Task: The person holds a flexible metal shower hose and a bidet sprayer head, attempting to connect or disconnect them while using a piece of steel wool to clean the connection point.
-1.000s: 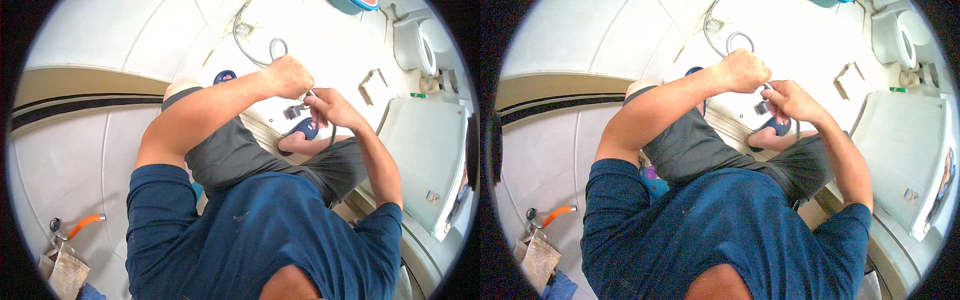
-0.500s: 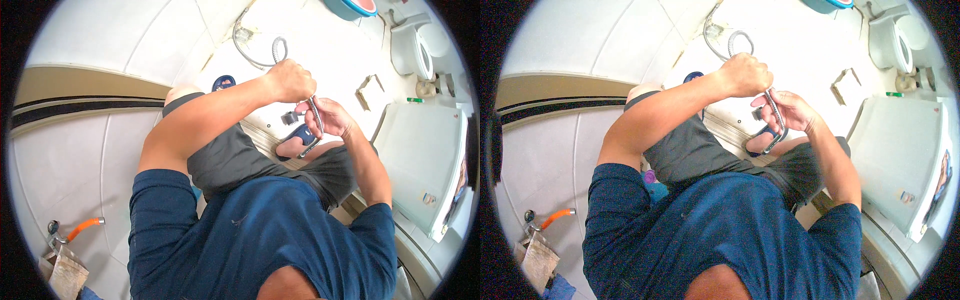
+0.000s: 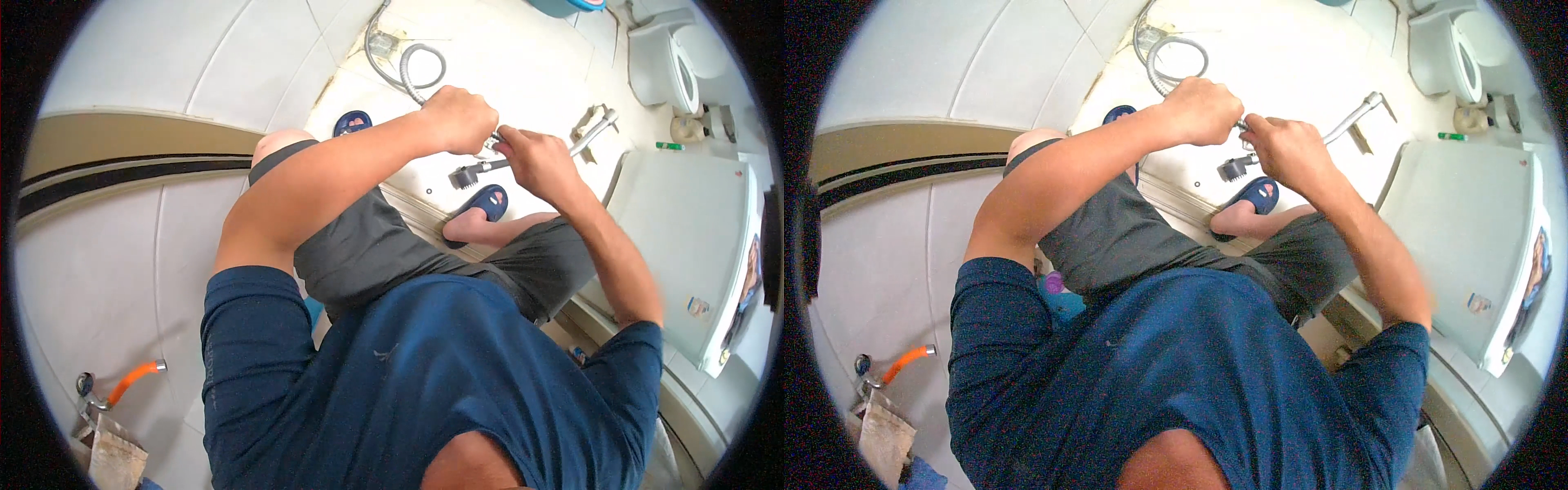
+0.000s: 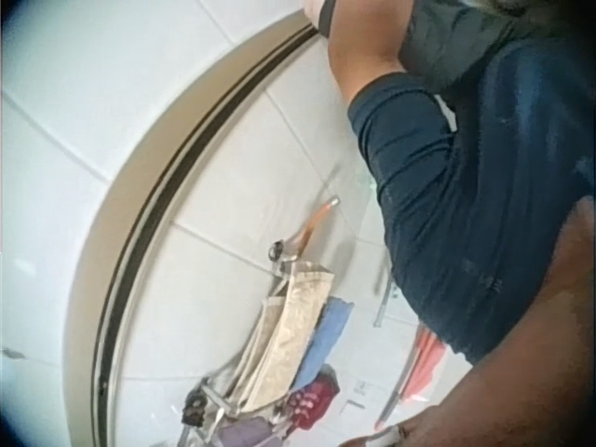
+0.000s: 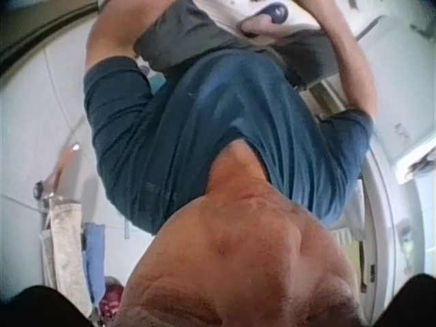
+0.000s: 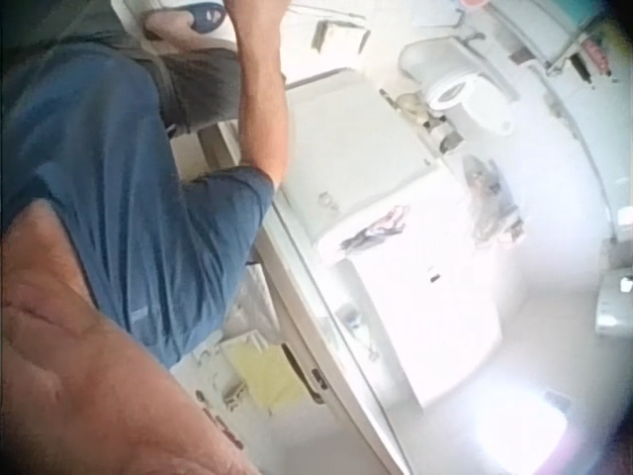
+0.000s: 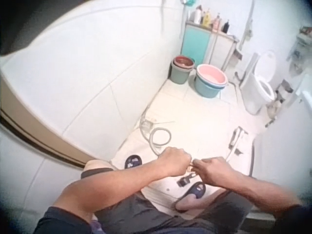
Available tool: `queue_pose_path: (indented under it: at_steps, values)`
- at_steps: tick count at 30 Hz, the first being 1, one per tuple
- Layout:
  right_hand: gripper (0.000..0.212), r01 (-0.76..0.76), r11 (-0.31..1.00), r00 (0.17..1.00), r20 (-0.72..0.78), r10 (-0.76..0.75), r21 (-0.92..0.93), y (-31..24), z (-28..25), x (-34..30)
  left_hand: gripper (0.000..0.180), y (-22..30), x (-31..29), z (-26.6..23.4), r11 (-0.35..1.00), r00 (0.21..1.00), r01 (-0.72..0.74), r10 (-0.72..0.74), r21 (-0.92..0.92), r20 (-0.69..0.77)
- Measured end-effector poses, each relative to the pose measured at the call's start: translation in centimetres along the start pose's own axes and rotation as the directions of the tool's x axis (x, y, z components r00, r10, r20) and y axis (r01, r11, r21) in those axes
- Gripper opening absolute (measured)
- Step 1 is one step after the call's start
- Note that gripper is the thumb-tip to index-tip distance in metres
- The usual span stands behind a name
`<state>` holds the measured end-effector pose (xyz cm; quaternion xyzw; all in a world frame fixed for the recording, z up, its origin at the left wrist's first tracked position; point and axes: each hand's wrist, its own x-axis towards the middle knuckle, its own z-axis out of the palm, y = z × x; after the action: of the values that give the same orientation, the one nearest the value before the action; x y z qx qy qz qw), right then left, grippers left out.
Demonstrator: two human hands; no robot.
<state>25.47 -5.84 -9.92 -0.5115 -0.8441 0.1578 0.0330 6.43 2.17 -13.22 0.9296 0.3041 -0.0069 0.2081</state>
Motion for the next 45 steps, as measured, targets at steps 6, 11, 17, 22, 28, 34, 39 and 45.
queue_pose_path:
  at_steps: [6, 11, 17, 22, 28, 34, 39, 45]
  values:
    - [0.043, -0.591, 0.114, 0.806, 0.589, 0.051, 0.799, 1.5, 0.6, -0.1, 0.014, -0.2, -0.7, 0.9, 0.974, 0.958, -0.185, 0.208, 0.130, -0.195]
    - [0.040, -0.528, -0.371, 0.849, 0.477, -0.226, 0.764, 0.5, 3.0, -0.5, 0.014, -1.2, -0.7, 1.9, 0.917, 0.817, -0.284, 0.385, 0.281, -0.429]
    - [0.035, -0.500, 0.519, 0.837, 0.540, 0.085, 0.694, 0.4, -0.6, 0.9, 0.007, -0.8, -0.8, 1.4, 0.968, 0.919, -0.199, 0.239, 0.154, -0.312]
    - [0.026, -0.005, 0.982, 1.000, -0.030, -0.001, -0.186, -1.0, 0.7, 0.3, 0.017, -0.9, -0.6, 1.1, 1.000, 0.998, -0.025, 0.025, 0.001, -0.051]
    - [0.055, -0.623, 0.235, 0.772, 0.634, 0.035, 0.746, 1.1, -0.1, 0.4, 0.012, -0.5, -1.3, 1.1, 0.976, 0.971, -0.171, 0.190, 0.137, -0.144]
    - [0.043, -0.455, -0.408, 0.890, 0.402, -0.214, 0.791, 1.4, 4.1, -1.5, 0.013, -0.7, -1.1, 1.6, 0.914, 0.794, -0.306, 0.400, 0.268, -0.457]
    - [0.035, -0.360, 0.806, 0.909, 0.372, 0.189, 0.470, -0.8, 0.9, 0.2, 0.011, -0.7, -1.6, 2.2, 0.980, 0.971, -0.173, 0.187, 0.102, -0.152]
    - [0.026, -0.011, 0.990, 0.999, 0.029, 0.016, -0.144, -0.8, 1.7, 0.0, 0.020, -0.4, -1.1, 0.9, 0.998, 0.992, 0.011, -0.004, -0.055, 0.125]
